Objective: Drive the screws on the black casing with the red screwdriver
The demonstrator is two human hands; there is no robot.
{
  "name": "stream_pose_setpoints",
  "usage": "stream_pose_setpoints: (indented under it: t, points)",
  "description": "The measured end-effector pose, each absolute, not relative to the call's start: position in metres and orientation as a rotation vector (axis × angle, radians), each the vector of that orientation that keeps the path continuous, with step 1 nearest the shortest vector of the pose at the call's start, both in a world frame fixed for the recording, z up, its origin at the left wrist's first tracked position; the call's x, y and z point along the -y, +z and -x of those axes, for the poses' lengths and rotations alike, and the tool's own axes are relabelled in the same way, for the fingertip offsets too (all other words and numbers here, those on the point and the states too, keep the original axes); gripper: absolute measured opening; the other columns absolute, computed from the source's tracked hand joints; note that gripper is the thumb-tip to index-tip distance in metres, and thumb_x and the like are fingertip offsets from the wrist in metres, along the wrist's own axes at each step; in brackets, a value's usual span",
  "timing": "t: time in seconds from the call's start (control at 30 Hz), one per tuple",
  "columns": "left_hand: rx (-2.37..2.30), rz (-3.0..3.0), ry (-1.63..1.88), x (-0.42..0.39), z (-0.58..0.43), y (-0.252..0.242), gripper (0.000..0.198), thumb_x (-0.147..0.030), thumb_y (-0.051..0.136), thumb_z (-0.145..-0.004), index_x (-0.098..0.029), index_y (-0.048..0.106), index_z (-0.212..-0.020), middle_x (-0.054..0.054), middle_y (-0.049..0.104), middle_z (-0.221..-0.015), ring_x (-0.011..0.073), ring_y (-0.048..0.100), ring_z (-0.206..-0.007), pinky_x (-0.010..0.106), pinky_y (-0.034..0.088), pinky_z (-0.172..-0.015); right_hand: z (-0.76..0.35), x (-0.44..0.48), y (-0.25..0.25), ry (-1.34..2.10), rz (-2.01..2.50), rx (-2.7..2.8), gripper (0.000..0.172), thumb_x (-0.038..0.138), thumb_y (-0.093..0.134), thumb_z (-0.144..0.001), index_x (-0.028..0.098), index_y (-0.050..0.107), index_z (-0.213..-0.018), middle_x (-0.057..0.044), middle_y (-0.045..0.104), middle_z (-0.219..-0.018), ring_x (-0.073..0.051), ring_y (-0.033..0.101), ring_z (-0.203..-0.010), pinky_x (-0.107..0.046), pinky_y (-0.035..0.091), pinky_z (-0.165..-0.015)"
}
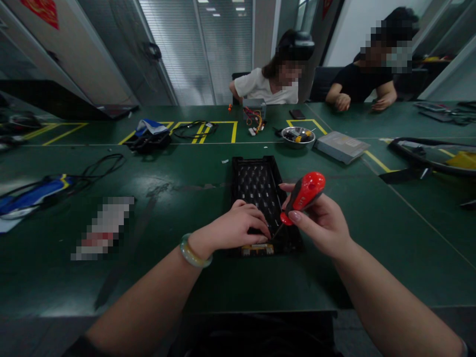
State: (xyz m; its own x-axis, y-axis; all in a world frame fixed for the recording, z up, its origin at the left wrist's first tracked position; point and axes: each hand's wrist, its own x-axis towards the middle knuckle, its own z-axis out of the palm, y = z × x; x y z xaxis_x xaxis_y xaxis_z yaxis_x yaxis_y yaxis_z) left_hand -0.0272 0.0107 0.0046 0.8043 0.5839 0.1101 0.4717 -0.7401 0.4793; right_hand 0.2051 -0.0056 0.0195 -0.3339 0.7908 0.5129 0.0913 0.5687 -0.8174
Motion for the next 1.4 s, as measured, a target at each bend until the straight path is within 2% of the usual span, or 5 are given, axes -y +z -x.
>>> stream_pose_setpoints:
  t: [0.33,0.4,0.53,0.7,1.4]
  points:
    - [-0.755,-2.613,0.368,-0.011,0.0279,0.0048,0.013,-0.037,0.064,-0.092,-0.029,0.074,-0.096,-0.002,0.072,-0.107,0.0188,0.056,-0.107,0.037,0.022,-0.097,-0.205,0.0069,0.022,0.902,0.735,1.782,0.013,0.029,0.067,-0.087,0.022,0.067,-0.098,-0.009,0.069,-0.106,-0.028,0.061,-0.115,-0.039,0.054,-0.088]
    - [-0.746,-2.639,0.376,-0.0112,0.0272,0.004,0.012,-0.037,0.065,-0.091,-0.029,0.074,-0.095,-0.002,0.072,-0.107,0.019,0.055,-0.109,0.037,0.022,-0.098,-0.2041,0.0079,0.0216,0.945,0.728,1.752,0.026,0.03,0.066,-0.088,0.022,0.065,-0.113,-0.009,0.069,-0.106,-0.025,0.065,-0.105,-0.038,0.056,-0.086]
    - [-0.751,-2.659,0.375,-0.0109,0.0257,0.0037,0.011,-0.035,0.066,-0.091,-0.028,0.074,-0.093,-0.002,0.072,-0.108,0.0192,0.055,-0.11,0.037,0.022,-0.097,-0.2013,0.0091,0.0226,1.077,0.707,1.681,0.061,0.029,0.063,-0.09,0.026,0.037,-0.146,-0.006,0.069,-0.1,-0.02,0.067,-0.089,-0.037,0.057,-0.08]
    - [-0.771,-2.644,0.374,-0.0107,0.0257,0.0038,0.01,-0.035,0.067,-0.09,-0.028,0.074,-0.093,-0.002,0.072,-0.11,0.0191,0.056,-0.109,0.037,0.023,-0.096,-0.2002,0.0099,0.0249,1.115,0.672,1.71,0.048,0.026,0.06,-0.092,0.028,0.044,-0.137,-0.005,0.069,-0.101,-0.018,0.067,-0.087,-0.035,0.057,-0.077]
    - [-0.761,-2.638,0.364,-0.0116,0.0269,0.0044,0.013,-0.036,0.064,-0.092,-0.03,0.075,-0.098,-0.002,0.072,-0.109,0.0187,0.057,-0.107,0.038,0.023,-0.095,-0.2023,0.0102,0.0261,0.995,0.677,1.732,0.059,0.03,0.06,-0.092,0.028,0.037,-0.146,-0.006,0.068,-0.1,-0.02,0.066,-0.084,-0.038,0.055,-0.074]
